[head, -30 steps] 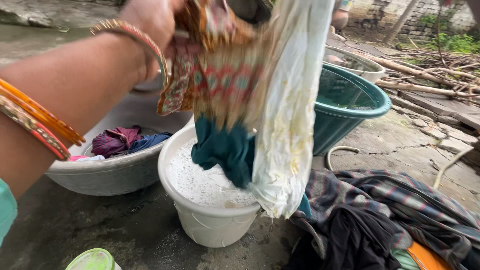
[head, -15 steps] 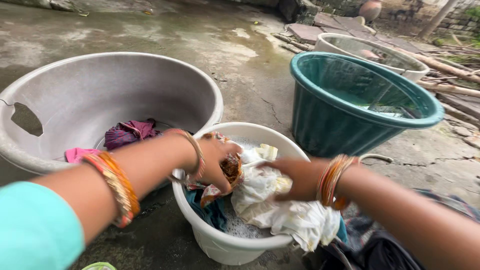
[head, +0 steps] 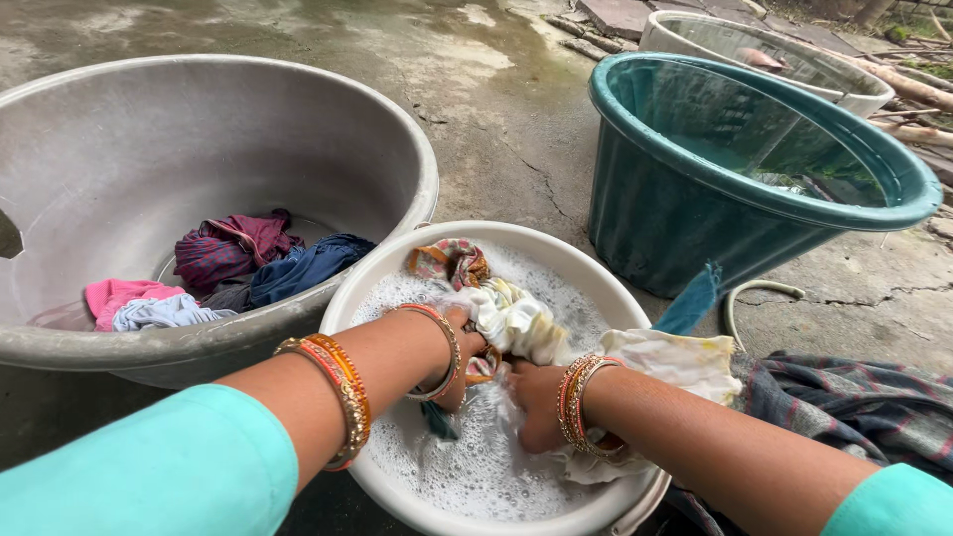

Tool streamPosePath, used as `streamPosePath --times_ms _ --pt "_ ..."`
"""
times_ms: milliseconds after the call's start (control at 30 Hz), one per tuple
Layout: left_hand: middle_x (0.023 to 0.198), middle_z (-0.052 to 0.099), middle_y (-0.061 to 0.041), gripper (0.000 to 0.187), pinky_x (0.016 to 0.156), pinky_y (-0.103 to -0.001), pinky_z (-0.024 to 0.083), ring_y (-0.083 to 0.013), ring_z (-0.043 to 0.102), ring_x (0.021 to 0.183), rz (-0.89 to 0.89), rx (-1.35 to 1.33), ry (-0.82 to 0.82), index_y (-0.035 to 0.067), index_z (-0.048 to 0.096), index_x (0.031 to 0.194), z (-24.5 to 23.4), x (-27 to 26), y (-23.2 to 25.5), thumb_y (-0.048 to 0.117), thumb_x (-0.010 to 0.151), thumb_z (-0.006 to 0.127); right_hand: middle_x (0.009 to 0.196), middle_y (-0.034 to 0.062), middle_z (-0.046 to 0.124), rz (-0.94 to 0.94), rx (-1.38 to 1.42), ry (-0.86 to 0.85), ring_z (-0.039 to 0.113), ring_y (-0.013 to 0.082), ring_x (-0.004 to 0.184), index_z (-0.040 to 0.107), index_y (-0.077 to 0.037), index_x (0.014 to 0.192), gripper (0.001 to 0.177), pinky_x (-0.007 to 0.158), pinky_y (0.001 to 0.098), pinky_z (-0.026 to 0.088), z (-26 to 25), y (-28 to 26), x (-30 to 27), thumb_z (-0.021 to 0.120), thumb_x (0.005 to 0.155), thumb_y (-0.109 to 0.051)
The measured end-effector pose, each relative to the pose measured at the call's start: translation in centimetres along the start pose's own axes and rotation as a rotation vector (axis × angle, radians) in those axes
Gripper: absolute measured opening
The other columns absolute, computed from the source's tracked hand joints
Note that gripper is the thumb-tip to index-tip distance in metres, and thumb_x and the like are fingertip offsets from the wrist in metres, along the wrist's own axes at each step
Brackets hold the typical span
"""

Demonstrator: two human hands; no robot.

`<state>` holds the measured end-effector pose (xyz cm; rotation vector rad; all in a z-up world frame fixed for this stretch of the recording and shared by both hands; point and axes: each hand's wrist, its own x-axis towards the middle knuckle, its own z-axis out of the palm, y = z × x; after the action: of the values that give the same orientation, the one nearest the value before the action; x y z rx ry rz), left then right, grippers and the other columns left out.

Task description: The person washes clothes by hand in a bucket of soapy water, wringing out a blue garment, a pink garment, and a white garment before picking up and inspecting a black garment.

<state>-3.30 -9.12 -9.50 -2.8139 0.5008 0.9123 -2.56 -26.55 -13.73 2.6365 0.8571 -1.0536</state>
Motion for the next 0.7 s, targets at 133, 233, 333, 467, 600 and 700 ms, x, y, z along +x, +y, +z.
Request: streamPosePath --times_ms 133,233,333,467,600,700 --pt "0.171 0.003 -0.018 0.103 0.118 -0.051 0.037 -0.0390 0.033 0.150 -0.001 -0.014 -0.005 0.033 0.021 0.164 1.8 2.6 0.0 0.027 0.077 0.074 0.139 0.0201 0.053 0.037 -0.020 -0.030 0.060 0.0345 0.125 0.035 -0.012 0.151 0.088 0.104 0.0401 0.050 0.6 1.2 2.1 0.074 0.074 -0.024" --pt "0.171 0.003 -0.015 0.105 0.116 -0.049 0.039 -0.0374 0.036 0.147 0.008 -0.034 0.027 0.024 0.019 0.163 3.1 4.1 -0.1 0.021 0.076 0.079 0.132 0.0172 0.058 0.078 -0.051 -0.052 0.063 0.0328 0.120 0.042 -0.018 0.148 0.078 0.101 0.0408 0.051 0.9 1.2 2.4 0.073 0.077 -0.021" --pt "0.152 0.032 -0.017 0.078 0.106 -0.049 0.046 -0.0358 0.051 0.133 0.033 0.024 0.005 0.019 0.042 0.149 3.0 4.3 -0.4 0.019 0.077 0.072 0.125 0.0144 0.063 0.087 -0.078 -0.070 0.066 0.0310 0.115 0.048 -0.024 0.145 0.070 0.097 0.0415 0.053 0.6 0.1 1.7 0.072 0.079 -0.018" --pt "0.124 0.076 -0.016 0.053 0.093 -0.049 0.058 -0.0313 0.073 0.112 0.062 0.118 -0.027 0.014 0.076 0.129 0.3 2.0 -1.5 0.014 0.077 0.062 0.115 0.0106 0.070 0.015 -0.059 0.021 0.069 0.0286 0.109 0.057 -0.031 0.140 0.061 0.093 0.0424 0.055 -3.2 -2.1 -1.3 0.071 0.083 -0.014" --pt "0.123 0.076 -0.011 0.053 0.075 -0.039 0.065 -0.0264 0.078 0.097 0.047 -0.284 -0.036 0.020 0.070 0.132 -4.6 -2.0 -4.4 0.021 0.078 0.069 0.107 0.0041 0.077 -0.012 -0.007 0.229 0.074 0.0236 0.100 0.069 -0.024 0.121 0.034 0.092 0.0385 0.055 -9.4 -2.0 -6.3 0.072 0.087 -0.024" --pt "0.127 0.064 -0.010 0.057 0.071 -0.039 0.063 -0.0320 0.081 0.096 -0.041 -0.656 -0.009 0.019 0.063 0.134 -7.2 -4.5 -5.7 0.014 0.079 0.074 0.094 0.0054 0.079 -0.004 0.093 0.414 0.077 0.0223 0.094 0.073 -0.019 0.107 0.021 0.088 0.0381 0.056 -12.1 -1.1 -9.5 0.075 0.088 -0.027"
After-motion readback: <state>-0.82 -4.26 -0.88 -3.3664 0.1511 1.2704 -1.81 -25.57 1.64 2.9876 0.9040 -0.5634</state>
